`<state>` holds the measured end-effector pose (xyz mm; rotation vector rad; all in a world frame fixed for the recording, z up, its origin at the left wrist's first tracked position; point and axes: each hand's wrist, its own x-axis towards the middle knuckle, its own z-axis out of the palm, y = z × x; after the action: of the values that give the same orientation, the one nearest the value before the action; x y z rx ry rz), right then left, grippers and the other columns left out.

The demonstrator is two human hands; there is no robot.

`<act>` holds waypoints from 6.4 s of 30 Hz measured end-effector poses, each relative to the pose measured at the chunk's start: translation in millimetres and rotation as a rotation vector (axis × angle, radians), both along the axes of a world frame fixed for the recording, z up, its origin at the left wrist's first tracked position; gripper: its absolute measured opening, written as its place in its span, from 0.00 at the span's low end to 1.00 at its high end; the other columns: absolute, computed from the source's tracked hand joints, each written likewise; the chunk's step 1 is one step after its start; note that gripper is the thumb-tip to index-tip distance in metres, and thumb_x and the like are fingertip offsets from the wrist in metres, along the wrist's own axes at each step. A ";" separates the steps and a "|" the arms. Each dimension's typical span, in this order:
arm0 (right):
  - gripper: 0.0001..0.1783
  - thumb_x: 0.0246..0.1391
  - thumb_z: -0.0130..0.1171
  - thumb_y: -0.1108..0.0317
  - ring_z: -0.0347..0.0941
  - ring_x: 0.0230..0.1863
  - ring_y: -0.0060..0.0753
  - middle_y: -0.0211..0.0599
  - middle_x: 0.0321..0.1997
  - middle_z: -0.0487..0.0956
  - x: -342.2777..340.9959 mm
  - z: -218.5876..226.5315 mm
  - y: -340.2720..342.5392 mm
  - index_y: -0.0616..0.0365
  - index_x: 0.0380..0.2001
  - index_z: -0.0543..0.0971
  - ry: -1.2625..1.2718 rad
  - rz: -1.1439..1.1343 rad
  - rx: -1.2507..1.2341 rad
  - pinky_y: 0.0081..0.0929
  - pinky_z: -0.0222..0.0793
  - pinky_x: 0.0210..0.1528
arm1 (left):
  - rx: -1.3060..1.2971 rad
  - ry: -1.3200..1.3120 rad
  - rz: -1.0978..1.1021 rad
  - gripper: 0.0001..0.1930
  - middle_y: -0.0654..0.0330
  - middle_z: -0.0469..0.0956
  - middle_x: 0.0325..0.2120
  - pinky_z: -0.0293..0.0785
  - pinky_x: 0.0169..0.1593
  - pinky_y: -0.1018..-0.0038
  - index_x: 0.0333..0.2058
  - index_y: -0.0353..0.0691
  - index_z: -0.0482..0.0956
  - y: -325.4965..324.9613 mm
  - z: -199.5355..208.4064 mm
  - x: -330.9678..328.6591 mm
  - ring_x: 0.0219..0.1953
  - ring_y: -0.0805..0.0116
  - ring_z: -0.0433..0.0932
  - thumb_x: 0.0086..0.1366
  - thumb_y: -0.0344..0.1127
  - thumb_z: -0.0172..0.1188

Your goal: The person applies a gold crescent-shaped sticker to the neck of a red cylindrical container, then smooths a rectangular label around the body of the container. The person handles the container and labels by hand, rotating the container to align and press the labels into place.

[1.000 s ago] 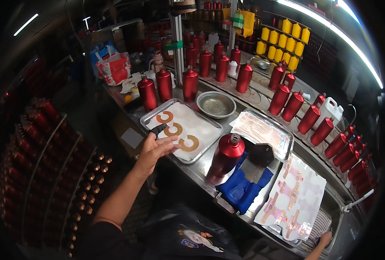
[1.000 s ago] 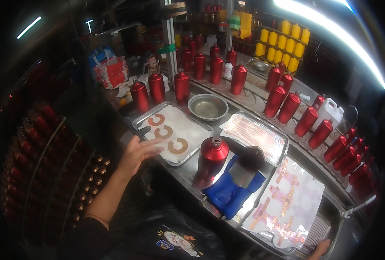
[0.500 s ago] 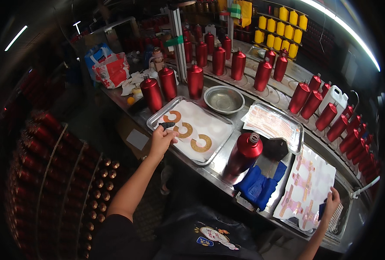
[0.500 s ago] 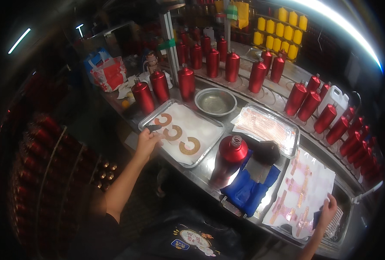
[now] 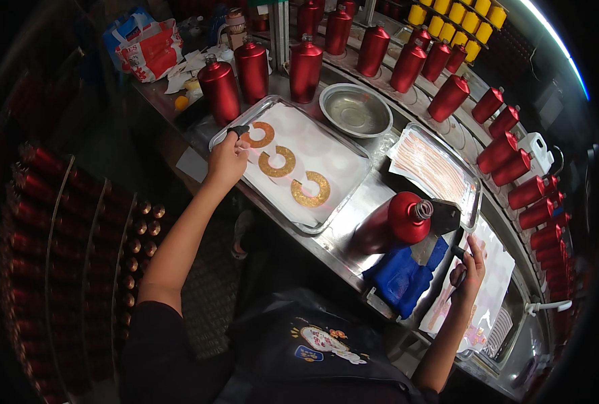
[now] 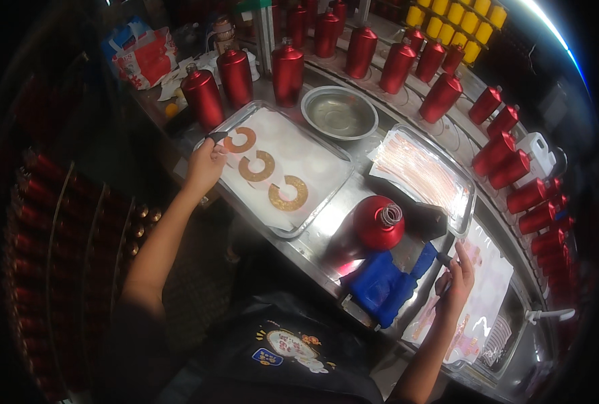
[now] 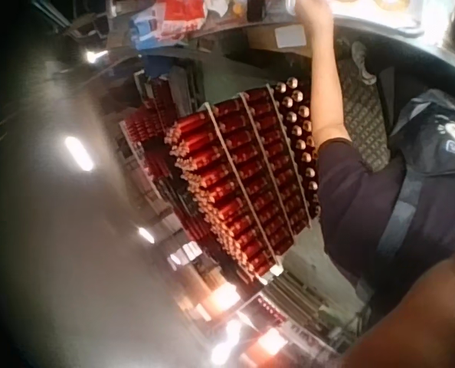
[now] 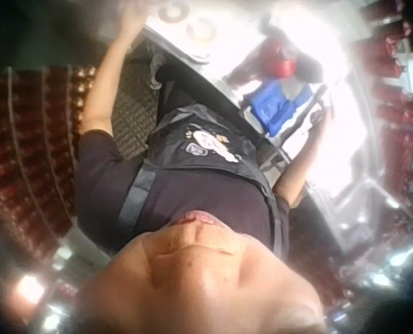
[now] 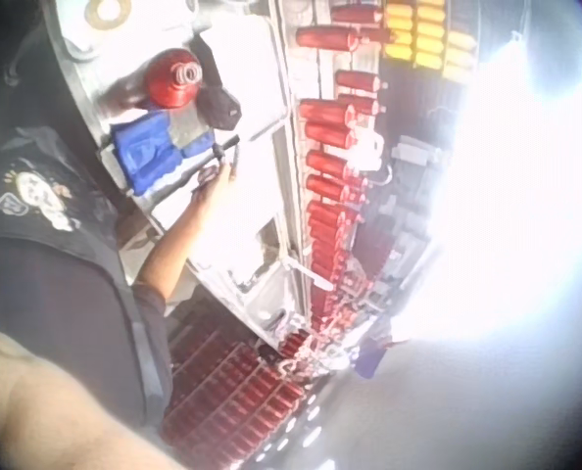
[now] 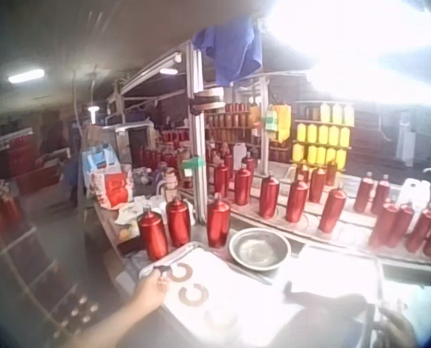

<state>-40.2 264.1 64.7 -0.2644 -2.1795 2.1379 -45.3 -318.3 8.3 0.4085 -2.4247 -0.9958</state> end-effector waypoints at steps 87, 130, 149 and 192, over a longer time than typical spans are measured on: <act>0.25 0.55 0.56 0.83 0.74 0.54 0.26 0.37 0.53 0.79 42.7 46.4 -138.1 0.68 0.58 0.74 0.347 0.228 -0.184 0.25 0.69 0.58 | 1.072 0.184 -0.619 0.15 0.56 0.75 0.40 0.84 0.35 0.78 0.48 0.31 0.64 267.8 116.7 56.0 0.32 0.72 0.84 0.67 0.23 0.59; 0.37 0.55 0.67 0.75 0.78 0.39 0.19 0.39 0.61 0.71 17.6 30.3 -156.3 0.63 0.67 0.65 0.229 0.141 -0.052 0.12 0.74 0.38 | 1.192 -0.016 -0.754 0.21 0.44 0.65 0.66 0.63 0.68 0.67 0.56 0.25 0.61 256.2 66.7 24.0 0.65 0.65 0.67 0.72 0.30 0.57; 0.37 0.55 0.66 0.76 0.79 0.46 0.26 0.42 0.63 0.69 20.3 31.2 -159.6 0.62 0.67 0.64 0.282 0.157 -0.048 0.18 0.77 0.44 | 1.113 0.143 -0.686 0.25 0.37 0.66 0.63 0.73 0.59 0.71 0.49 0.24 0.64 266.9 56.8 26.3 0.57 0.67 0.74 0.66 0.36 0.67; 0.34 0.56 0.64 0.76 0.77 0.52 0.27 0.41 0.63 0.72 11.0 21.8 -148.9 0.64 0.66 0.65 0.289 0.144 -0.001 0.21 0.74 0.52 | 0.849 0.174 -0.644 0.37 0.40 0.76 0.51 0.74 0.58 0.67 0.56 0.25 0.64 266.6 60.7 28.4 0.55 0.57 0.78 0.57 0.43 0.74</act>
<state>-29.2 115.2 86.5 0.1963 -2.0856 2.0917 -16.9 -51.7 69.0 -0.2231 -1.8800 -2.2275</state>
